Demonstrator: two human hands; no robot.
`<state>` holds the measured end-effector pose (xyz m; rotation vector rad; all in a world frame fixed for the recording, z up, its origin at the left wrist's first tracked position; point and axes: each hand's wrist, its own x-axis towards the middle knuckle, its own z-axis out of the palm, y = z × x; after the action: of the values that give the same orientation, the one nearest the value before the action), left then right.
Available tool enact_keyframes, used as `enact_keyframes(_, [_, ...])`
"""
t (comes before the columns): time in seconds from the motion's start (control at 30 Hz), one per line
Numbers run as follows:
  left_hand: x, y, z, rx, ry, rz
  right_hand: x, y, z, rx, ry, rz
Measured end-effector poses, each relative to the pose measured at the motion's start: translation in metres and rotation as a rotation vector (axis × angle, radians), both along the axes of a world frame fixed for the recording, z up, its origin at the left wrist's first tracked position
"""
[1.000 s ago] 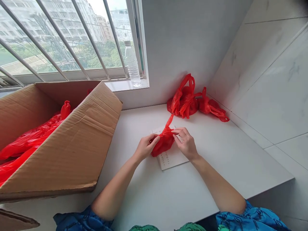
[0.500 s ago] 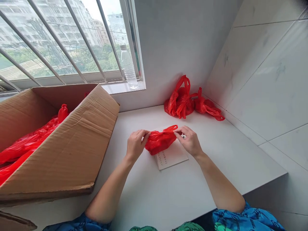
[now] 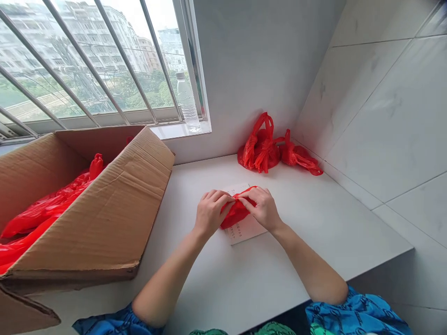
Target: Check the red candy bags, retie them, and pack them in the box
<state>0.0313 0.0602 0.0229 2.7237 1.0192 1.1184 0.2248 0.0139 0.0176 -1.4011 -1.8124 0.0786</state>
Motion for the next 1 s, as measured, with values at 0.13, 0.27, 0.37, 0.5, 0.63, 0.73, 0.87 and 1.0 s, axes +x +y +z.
enact_keyframes(0.13, [-0.021, 0.008, 0.005, -0.069, -0.249, 0.069, 0.023, 0.001, 0.005, 0.064, 0.269, -0.198])
enact_keyframes(0.27, [-0.039, 0.007, 0.010, -0.236, -0.393, 0.144, 0.039, 0.000, 0.008, 0.034, 0.486, -0.227])
enact_keyframes(0.37, [-0.032, -0.004, 0.016, -0.290, -0.279, 0.012, 0.030, -0.004, 0.010, -0.050, 0.478, -0.119])
enact_keyframes(0.5, [-0.018, -0.015, 0.029, -0.249, -0.251, -0.100, 0.026, -0.008, 0.017, -0.094, 0.469, -0.089])
enact_keyframes(0.63, [-0.025, -0.013, 0.042, -0.425, -0.701, -0.119, 0.056, -0.017, 0.027, -0.036, 0.784, -0.143])
enact_keyframes(0.73, [-0.035, -0.015, 0.054, -0.529, -0.870, -0.233, 0.071, -0.034, 0.041, -0.179, 0.785, 0.064])
enact_keyframes(0.87, [-0.041, -0.024, 0.070, -0.461, -0.804, -0.487, 0.053, -0.067, 0.073, 0.269, 0.691, 0.104])
enact_keyframes(1.0, [-0.042, -0.033, 0.082, -0.460, -0.596, -0.729, 0.012, -0.084, 0.093, 0.434, 0.364, 0.261])
